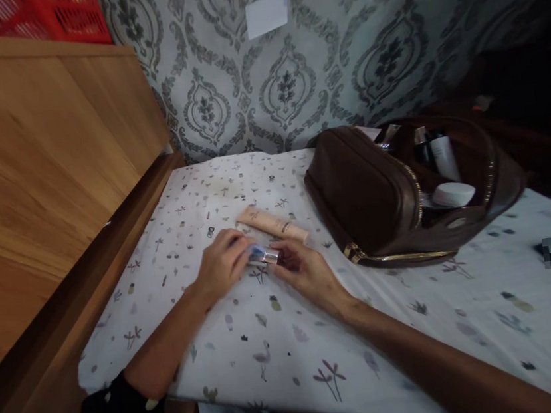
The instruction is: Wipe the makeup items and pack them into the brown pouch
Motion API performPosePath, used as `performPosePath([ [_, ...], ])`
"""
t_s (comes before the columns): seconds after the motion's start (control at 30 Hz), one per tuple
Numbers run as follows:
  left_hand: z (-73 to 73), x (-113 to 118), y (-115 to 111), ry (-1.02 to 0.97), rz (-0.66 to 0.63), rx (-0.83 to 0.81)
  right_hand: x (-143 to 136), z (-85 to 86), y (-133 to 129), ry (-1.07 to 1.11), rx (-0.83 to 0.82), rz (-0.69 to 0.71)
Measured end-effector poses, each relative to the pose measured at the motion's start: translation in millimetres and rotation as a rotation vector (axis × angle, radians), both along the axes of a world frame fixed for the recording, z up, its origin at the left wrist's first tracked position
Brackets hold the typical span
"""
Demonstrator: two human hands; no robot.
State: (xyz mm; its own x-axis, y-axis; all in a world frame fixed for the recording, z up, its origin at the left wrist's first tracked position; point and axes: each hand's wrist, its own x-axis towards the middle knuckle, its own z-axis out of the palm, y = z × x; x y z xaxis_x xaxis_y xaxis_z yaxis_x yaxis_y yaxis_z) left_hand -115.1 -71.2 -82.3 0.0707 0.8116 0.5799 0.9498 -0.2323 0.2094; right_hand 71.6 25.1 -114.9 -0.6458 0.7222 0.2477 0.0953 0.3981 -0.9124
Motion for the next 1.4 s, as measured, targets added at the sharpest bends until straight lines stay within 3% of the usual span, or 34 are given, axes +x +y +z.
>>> performPosePath([
  [0.07,-1.4,6.9,0.4,0.056,-0.081,-0.005,-0.9,-3.6,1.8,0.032,-0.069,0.02],
  [0.13,-3.0,4.4,1.3,0.071,-0.065,-0.022,-1.2,-6.0,4.1,0.058,-0.137,0.041],
  [0.3,-7.4,-21.1,2.4,0.043,0.155,-0.114,1.0,-4.6,8.3,0.066,-0.189,0.03],
  [0.4,-7.9,-24.5,1.8,0.017,0.25,-0.11,1.9,-2.2,7.7,0.075,-0.226,0.03],
  [0.53,-3.6,-6.8,-0.5,-0.029,0.166,0.04,0.6,-2.1,3.6,0.128,-0.287,0.081],
  [0.7,-0.2,12.4,-1.9,0.099,0.02,0.073,0.4,-3.6,0.2,0.217,-0.181,0.139],
  [1.0,-3.8,-16.9,0.4,0.049,0.284,-0.089,2.8,3.8,1.5,0.229,-0.195,0.155],
  [1.17,-6.2,-27.6,1.9,-0.084,0.328,-0.184,3.6,13.1,-0.6,0.24,-0.257,0.122],
  [1.3,0.1,-15.4,-0.5,-0.09,0.334,0.011,4.0,19.6,-2.6,0.206,-0.289,0.059],
  [1.4,3.1,7.0,-3.2,0.027,0.184,0.166,3.3,22.7,-3.1,0.218,-0.319,0.035],
])
